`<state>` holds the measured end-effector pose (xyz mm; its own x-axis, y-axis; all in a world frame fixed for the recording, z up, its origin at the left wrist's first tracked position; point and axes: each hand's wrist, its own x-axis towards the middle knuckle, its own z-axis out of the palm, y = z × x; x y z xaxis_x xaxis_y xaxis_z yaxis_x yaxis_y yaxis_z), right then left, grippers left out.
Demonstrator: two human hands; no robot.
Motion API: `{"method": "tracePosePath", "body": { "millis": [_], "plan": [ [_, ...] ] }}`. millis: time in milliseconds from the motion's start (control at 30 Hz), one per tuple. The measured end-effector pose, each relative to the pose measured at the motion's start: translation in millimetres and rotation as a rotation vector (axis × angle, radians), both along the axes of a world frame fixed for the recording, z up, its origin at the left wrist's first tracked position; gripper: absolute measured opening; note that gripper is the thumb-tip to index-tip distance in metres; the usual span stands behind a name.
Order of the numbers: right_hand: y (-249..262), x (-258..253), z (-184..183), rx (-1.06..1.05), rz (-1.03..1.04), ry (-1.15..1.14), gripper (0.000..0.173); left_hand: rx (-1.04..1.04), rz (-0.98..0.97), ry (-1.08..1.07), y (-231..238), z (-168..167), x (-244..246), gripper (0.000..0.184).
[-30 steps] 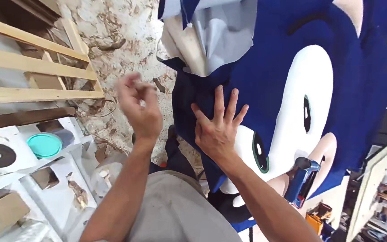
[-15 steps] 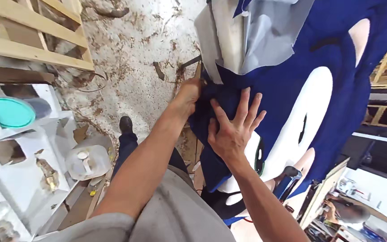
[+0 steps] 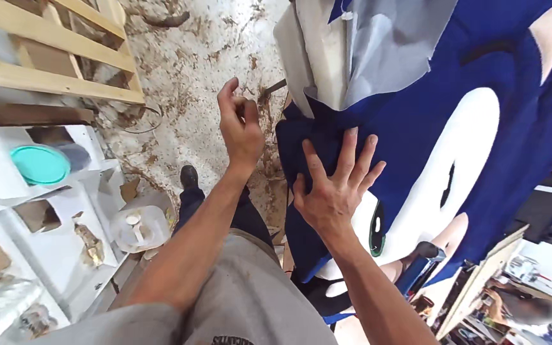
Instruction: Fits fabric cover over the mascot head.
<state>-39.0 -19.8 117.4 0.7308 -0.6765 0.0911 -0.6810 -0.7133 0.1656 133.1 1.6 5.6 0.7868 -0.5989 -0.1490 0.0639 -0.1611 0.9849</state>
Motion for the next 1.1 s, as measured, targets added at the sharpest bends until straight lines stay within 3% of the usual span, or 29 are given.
{"method": "tracePosePath", "body": {
  "millis": [100, 167, 233, 300, 400, 500, 600, 667, 767, 867, 1000, 1100],
  "plan": [
    [1, 0, 1, 0.003, -0.003, 0.007, 0.054, -0.179, -0.261, -0.270, 30, 29, -12, 0.059],
    [1, 0, 1, -0.012, 0.000, 0.006, 0.054, -0.178, -0.434, -0.281, 24, 30, -20, 0.066],
    [0, 1, 1, -0.022, 0.004, 0.007, 0.054, -0.173, -0.486, -0.226, 15, 27, -27, 0.061],
    [1, 0, 1, -0.018, 0.010, 0.005, 0.053, -0.245, -0.428, 0.000, 14, 30, -31, 0.045],
    [2, -4, 3, -0.003, 0.049, -0.032, 0.056, -0.389, -0.359, 0.612, 4, 20, -29, 0.035],
    [2, -6, 2, 0.006, 0.064, -0.028, 0.064, -0.369, -0.384, 0.829, -26, -6, -48, 0.034],
    [0, -1, 1, -0.024, 0.041, 0.027, 0.057, -0.300, -0.395, 0.599, -46, -15, -53, 0.038],
    [1, 1, 0, -0.039, 0.033, 0.045, 0.056, -0.127, -0.383, 0.396, -42, -12, -43, 0.040],
    [3, 2, -1, -0.031, 0.036, 0.045, 0.055, 0.134, -0.289, 0.266, -28, -1, -19, 0.050],
    [3, 0, -1, -0.030, 0.030, 0.043, 0.055, 0.040, -0.060, 0.148, -20, 23, -9, 0.044],
    [2, 2, -1, -0.025, 0.028, 0.042, 0.055, -0.109, -0.066, 0.169, -23, 40, -24, 0.040],
    [2, 1, 0, -0.033, 0.031, 0.039, 0.055, 0.010, -0.193, 0.298, -38, 31, -34, 0.043]
  ]
}}
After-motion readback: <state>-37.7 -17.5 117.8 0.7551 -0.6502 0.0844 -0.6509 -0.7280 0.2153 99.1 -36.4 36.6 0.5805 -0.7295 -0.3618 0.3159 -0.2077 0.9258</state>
